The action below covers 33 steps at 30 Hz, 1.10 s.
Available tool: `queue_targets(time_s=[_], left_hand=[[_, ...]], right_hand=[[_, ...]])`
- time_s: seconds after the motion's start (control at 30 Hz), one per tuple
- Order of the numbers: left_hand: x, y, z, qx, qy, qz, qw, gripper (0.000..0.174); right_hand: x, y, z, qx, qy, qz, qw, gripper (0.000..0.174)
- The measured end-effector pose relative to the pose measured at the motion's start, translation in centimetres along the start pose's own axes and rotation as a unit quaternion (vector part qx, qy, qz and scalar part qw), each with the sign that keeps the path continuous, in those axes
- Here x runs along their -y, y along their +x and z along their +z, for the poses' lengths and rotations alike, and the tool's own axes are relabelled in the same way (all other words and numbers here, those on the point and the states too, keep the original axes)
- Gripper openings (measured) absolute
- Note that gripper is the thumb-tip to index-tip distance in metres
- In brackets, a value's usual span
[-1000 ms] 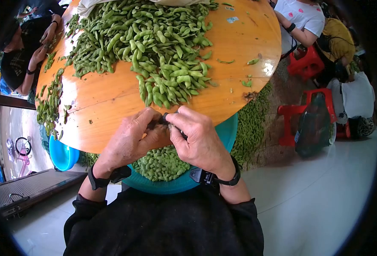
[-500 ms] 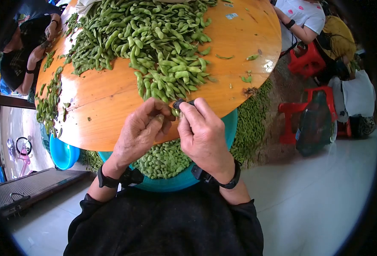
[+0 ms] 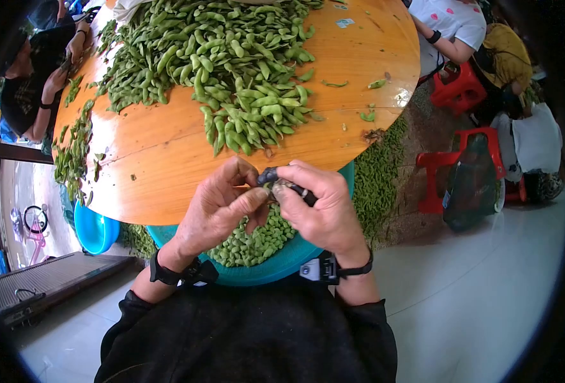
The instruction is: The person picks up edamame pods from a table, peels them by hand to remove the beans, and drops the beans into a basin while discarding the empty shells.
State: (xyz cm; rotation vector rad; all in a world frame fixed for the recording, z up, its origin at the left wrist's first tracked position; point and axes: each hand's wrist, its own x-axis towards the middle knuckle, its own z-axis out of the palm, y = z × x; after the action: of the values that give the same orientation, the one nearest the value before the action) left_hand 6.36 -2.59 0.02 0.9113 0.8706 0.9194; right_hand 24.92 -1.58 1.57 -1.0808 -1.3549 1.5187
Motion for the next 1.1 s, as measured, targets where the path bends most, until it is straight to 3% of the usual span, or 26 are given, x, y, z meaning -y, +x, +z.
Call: queue_targets(time_s=[0.03,0.07,0.13,0.17,0.23,0.33,0.43,0.5,0.53,0.57,0.6,0.63,0.7,0.73,0.77,0.83,0.93,1.03,1.1], left_hand=[[0.1,-0.1,0.1,0.019,0.031,0.016,0.999,0.017],[-0.2,-0.3,0.1,0.03,0.088,0.002,0.996,0.013],[0.4,-0.5,0.4,0.032,0.148,0.03,0.988,0.011],[0.7,-0.6,0.6,0.033,0.208,0.057,0.976,0.011],[0.9,-0.7,0.8,0.028,0.211,0.066,0.975,0.013],[0.1,-1.1,0.7,0.016,0.231,0.061,0.971,0.013],[-0.8,-2.2,-1.5,0.069,0.309,0.1,0.943,0.014],[-0.9,-3.5,-3.0,0.268,0.342,0.124,0.892,0.015],[-1.1,-4.1,-3.2,0.302,0.328,0.135,0.885,0.018],[-1.6,-4.2,-3.5,0.298,0.331,0.137,0.885,0.018],[-2.3,-4.3,-3.9,0.248,0.353,0.126,0.893,0.018],[-2.9,-4.4,-4.4,0.195,0.375,0.115,0.899,0.018],[-3.7,-2.9,-6.0,0.065,0.459,0.144,0.874,0.02],[-4.6,-1.8,-6.3,-0.002,0.488,0.106,0.866,0.022],[-4.9,-0.5,-6.7,-0.007,0.489,0.109,0.865,0.022],[-4.7,1.9,-7.7,-0.122,0.584,0.232,0.768,0.023],[-4.0,4.1,-9.1,-0.092,0.615,0.26,0.738,0.024],[-4.1,5.2,-9.9,-0.089,0.647,0.267,0.708,0.026],[-5.0,4.5,-9.6,-0.071,0.646,0.225,0.726,0.026]], right_hand=[[0.4,-0.1,-0.6,0.018,0.076,0.058,0.995,0.014],[0.5,-0.2,-1.0,0.018,0.075,0.058,0.995,0.014],[0.6,-0.4,-1.6,0.046,-0.095,-0.011,0.994,0.015],[0.4,-0.5,-1.5,0.045,-0.096,-0.011,0.994,0.015],[-0.5,-0.8,-1.4,0.027,-0.195,-0.122,0.973,0.017],[-0.3,-1.7,-2.2,0.005,-0.213,-0.11,0.971,0.017],[0.0,-3.3,-4.7,-0.056,-0.247,-0.102,0.962,0.017],[1.0,-5.4,-7.7,-0.048,-0.294,-0.038,0.954,0.016],[1.6,-6.4,-9.5,-0.018,-0.356,-0.013,0.934,0.017],[1.4,-7.4,-11.0,0.005,-0.368,-0.025,0.93,0.017],[2.1,-8.4,-11.8,-0.02,-0.405,0.072,0.911,0.021],[2.1,-8.9,-12.1,-0.066,-0.429,0.109,0.894,0.022],[1.2,-9.2,-12.8,-0.135,-0.44,0.108,0.881,0.021],[0.7,-8.8,-12.6,-0.133,-0.44,0.101,0.882,0.021],[0.3,-8.3,-12.2,-0.154,-0.428,0.08,0.887,0.021],[0.3,-7.4,-11.0,-0.176,-0.415,0.055,0.891,0.02],[0.5,-5.2,-8.6,-0.106,-0.424,-0.013,0.899,0.019],[0.9,-4.1,-6.8,-0.089,-0.399,-0.025,0.912,0.017],[0.8,-3.5,-6.2,-0.073,-0.396,-0.05,0.914,0.017]])
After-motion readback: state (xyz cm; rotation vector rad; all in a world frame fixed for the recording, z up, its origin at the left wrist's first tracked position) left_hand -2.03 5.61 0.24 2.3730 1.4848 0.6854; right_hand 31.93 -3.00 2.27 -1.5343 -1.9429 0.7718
